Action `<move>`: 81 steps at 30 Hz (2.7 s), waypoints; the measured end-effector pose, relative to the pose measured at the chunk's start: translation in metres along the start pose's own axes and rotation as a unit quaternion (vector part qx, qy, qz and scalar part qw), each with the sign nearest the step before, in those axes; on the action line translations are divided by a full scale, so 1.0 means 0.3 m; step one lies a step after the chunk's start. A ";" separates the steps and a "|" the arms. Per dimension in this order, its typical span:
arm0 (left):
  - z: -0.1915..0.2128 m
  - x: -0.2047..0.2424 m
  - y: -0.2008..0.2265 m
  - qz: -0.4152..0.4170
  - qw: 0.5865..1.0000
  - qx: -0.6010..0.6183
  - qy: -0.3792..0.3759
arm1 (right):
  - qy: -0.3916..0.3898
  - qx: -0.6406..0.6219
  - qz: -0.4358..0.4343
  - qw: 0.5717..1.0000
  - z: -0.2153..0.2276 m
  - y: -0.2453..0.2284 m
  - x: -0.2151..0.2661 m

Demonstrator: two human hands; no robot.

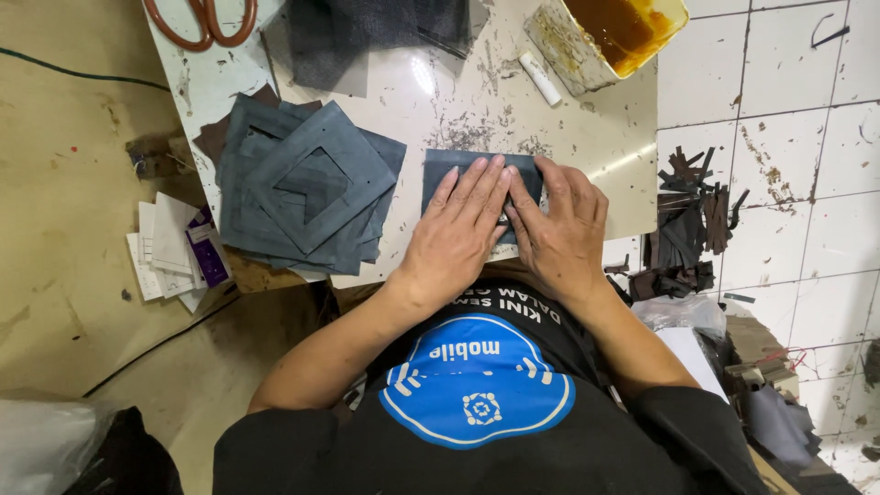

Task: Applying glue to leather frames and trimming them with scissors

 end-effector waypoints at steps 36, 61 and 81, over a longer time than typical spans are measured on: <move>0.153 0.199 -0.023 0.036 0.994 -0.100 -0.018 | -0.038 0.020 -0.002 0.999 -0.196 -0.054 -0.172; 0.229 0.093 -0.047 0.075 0.982 0.111 0.136 | -0.197 -0.035 0.062 0.978 -0.128 -0.052 -0.245; 0.158 -0.099 -0.189 0.170 0.975 0.143 -0.029 | -0.062 -0.556 -0.048 0.827 0.109 0.094 -0.281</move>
Point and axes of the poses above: each hand's wrist, its own x-axis away from the middle knuckle, its own z-axis out of the back of the hand, y = z × x, the point moved 1 cm from there along -x, towards the middle knuckle
